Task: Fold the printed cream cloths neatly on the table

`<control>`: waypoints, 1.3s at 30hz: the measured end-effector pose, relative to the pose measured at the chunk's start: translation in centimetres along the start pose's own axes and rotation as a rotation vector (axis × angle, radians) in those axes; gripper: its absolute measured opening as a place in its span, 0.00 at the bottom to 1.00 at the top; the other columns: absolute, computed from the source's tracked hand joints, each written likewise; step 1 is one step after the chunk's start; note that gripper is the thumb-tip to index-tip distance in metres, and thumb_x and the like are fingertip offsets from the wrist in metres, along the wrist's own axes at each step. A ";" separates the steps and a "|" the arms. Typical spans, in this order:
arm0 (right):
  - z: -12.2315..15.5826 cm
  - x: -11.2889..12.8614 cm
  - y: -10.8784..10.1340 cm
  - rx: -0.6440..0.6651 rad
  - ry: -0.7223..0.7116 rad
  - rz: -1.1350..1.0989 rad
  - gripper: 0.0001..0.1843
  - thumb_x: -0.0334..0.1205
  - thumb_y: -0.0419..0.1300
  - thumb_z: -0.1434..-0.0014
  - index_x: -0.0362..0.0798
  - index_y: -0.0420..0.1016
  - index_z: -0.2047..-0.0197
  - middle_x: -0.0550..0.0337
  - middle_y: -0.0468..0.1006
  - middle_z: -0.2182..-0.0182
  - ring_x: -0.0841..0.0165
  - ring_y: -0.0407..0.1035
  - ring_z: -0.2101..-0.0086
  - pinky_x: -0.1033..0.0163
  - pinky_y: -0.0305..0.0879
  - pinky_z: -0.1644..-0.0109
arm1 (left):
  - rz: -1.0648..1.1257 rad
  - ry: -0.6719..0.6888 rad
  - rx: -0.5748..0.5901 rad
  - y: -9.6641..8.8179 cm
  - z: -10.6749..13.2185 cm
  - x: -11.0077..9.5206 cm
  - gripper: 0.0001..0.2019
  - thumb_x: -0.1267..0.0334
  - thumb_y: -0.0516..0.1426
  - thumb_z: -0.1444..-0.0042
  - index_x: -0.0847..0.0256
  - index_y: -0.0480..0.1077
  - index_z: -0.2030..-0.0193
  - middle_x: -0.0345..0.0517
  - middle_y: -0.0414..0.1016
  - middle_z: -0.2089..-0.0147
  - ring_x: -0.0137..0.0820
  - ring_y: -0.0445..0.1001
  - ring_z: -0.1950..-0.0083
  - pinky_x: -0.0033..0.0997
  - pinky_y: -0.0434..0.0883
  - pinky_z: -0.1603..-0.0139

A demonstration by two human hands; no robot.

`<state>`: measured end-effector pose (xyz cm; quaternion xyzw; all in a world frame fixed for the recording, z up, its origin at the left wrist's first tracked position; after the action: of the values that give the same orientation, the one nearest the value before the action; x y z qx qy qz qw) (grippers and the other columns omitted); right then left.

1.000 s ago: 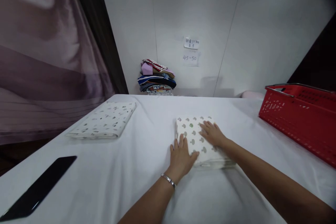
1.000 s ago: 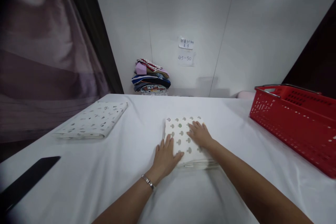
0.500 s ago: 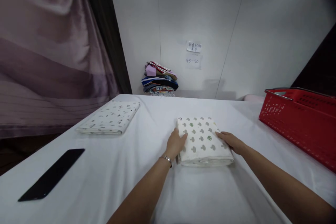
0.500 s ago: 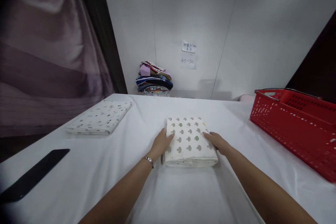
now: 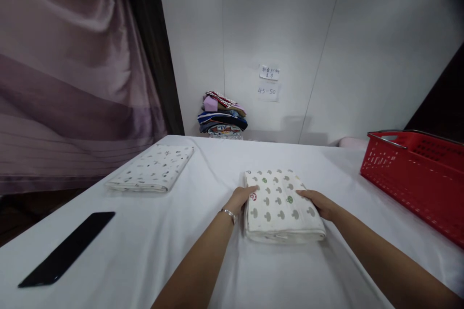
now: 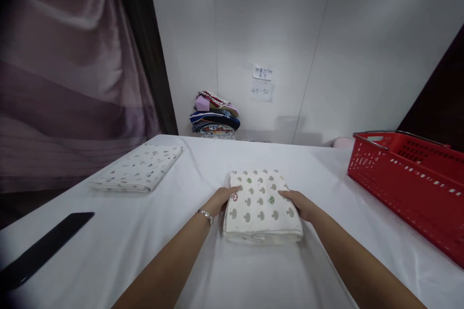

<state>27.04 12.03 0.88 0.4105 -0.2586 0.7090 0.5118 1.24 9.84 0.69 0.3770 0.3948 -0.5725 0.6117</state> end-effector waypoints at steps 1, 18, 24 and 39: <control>0.1 0.3 -0.1 -0.014 -0.018 0.037 0.19 0.47 0.58 0.45 0.41 0.71 0.55 0.45 0.78 0.59 0.61 0.74 0.59 0.59 0.72 0.56 | 0.024 0.000 0.013 0.2 0.0 0.0 0.21 0.53 0.61 0.53 0.73 0.72 0.61 0.60 0.78 0.61 0.39 0.77 0.62 0.33 0.73 0.63; 4.0 7.6 3.5 -0.489 -0.487 1.557 0.12 0.40 0.47 0.38 0.43 0.66 0.57 0.46 0.75 0.59 0.60 0.71 0.61 0.62 0.60 0.61 | -0.530 0.331 -0.290 8.7 2.1 -5.8 0.21 0.53 0.56 0.48 0.61 0.57 0.51 0.53 0.73 0.54 0.40 0.73 0.53 0.32 0.65 0.57; 5.6 8.0 2.5 -0.427 -0.507 1.345 0.13 0.45 0.49 0.40 0.47 0.69 0.59 0.53 0.77 0.61 0.63 0.70 0.62 0.65 0.58 0.62 | -0.205 0.351 -0.067 10.6 2.4 -5.1 0.25 0.49 0.57 0.48 0.63 0.60 0.50 0.55 0.73 0.53 0.37 0.73 0.53 0.32 0.68 0.55; 10.5 8.6 -2.0 -0.305 -0.154 1.384 0.36 0.62 0.60 0.59 0.44 0.73 0.53 0.47 0.78 0.61 0.56 0.73 0.64 0.61 0.66 0.67 | 0.158 -0.002 0.291 16.8 6.9 -4.6 0.29 0.49 0.60 0.50 0.59 0.62 0.44 0.56 0.73 0.52 0.38 0.77 0.61 0.39 0.74 0.61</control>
<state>31.02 8.89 13.64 0.1247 -0.5914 0.7963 -0.0239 18.23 6.37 7.83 0.4911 0.2762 -0.5739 0.5942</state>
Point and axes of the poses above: each hand's wrist, its own z-axis away from the middle knuckle, its own y-axis out of the palm, x = y × z, the point moved 6 cm from there along -z, towards the middle knuckle
